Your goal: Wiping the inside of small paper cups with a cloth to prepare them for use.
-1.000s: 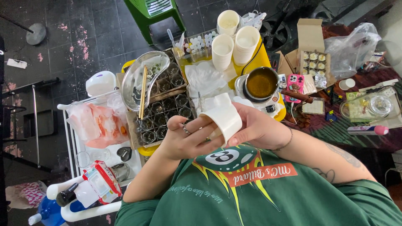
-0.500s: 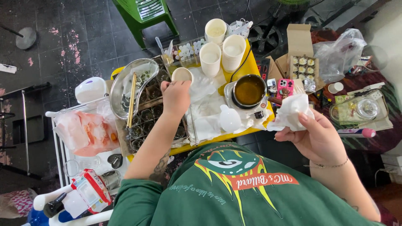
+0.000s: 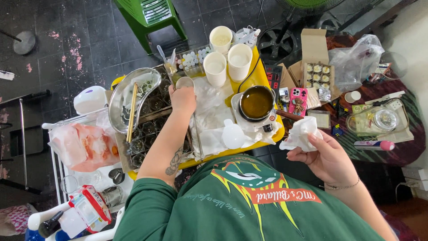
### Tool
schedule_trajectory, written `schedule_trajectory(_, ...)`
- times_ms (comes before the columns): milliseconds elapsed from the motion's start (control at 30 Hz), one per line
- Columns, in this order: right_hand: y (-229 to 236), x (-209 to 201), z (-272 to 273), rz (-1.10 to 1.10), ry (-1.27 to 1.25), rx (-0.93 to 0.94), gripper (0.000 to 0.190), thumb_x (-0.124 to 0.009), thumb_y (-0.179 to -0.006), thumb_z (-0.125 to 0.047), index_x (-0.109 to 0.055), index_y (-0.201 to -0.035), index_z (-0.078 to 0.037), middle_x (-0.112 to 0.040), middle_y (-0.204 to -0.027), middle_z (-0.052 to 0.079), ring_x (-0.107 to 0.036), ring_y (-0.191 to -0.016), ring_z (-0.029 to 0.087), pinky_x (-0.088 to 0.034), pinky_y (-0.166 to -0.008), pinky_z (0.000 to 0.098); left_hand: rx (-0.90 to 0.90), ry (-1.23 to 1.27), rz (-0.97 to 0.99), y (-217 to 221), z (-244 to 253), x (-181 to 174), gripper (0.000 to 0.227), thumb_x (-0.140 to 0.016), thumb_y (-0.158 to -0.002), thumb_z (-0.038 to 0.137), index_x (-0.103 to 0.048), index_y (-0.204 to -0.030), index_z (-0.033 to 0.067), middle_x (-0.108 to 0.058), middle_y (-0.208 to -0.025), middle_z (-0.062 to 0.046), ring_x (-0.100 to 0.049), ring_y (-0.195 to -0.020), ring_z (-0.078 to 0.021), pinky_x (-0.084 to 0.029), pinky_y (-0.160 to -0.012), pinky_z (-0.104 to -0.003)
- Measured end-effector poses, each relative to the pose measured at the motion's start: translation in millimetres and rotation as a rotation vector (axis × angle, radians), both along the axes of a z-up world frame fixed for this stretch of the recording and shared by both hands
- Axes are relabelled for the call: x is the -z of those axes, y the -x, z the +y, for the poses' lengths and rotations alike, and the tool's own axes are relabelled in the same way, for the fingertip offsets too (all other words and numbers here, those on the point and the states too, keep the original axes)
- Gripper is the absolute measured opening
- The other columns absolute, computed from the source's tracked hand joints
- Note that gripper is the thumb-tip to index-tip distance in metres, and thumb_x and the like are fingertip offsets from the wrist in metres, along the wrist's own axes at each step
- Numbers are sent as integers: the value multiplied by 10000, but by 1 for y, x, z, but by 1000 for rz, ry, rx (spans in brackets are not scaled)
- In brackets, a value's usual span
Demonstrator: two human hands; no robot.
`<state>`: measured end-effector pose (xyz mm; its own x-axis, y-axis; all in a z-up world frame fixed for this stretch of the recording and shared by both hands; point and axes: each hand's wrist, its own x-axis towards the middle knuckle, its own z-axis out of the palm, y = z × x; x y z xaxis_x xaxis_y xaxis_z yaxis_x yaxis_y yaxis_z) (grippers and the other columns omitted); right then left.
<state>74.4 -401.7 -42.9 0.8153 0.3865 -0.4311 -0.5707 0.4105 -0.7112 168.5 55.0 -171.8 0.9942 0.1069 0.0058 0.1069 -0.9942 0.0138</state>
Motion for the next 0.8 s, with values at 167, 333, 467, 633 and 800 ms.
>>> schedule_trajectory(167,-5,-1,2,2,44,-9,390,-531,-1056,-226,-563,-1330,51,-698,-1099,185,-730,-877,309,-609,-803,469,-94,236,-293,2,-17,-47,79,-647,-1002,181,-720,-1024,159,-715,-1011,-51,-688,-938,-285,-394,-951,-452)
schedule_trajectory(333,-7,-4,9,-16,-2,-4,383,-536,-1062,-218,-559,-1333,52,-696,-1119,167,-725,-890,297,-608,-808,471,225,309,-645,3,-54,-128,244,-651,-986,140,-690,-1225,174,-706,-1147,-18,-632,-1127,-245,-358,-1043,-452)
schedule_trajectory(467,-7,-4,13,-1,-4,-29,389,-532,-1058,-228,-566,-1333,44,-700,-1107,166,-725,-883,289,-607,-806,463,479,243,-595,-12,-55,-107,329,-661,-908,134,-684,-1234,170,-705,-1117,8,-608,-1192,-243,-254,-1087,-560)
schedule_trajectory(633,-8,-1,13,5,11,-35,392,-530,-1058,-236,-571,-1322,51,-705,-1091,170,-726,-874,290,-604,-797,457,420,174,-342,-23,-50,-81,474,-596,-853,-46,-725,-1246,185,-692,-1007,21,-627,-1084,-211,-236,-1137,-571)
schedule_trajectory(800,-6,1,16,8,11,-31,384,-534,-1061,-229,-572,-1313,58,-702,-1061,167,-723,-869,285,-605,-796,461,370,209,-319,-24,-54,-76,387,-599,-820,-43,-770,-1079,188,-673,-933,-13,-631,-1033,-236,-229,-1116,-577)
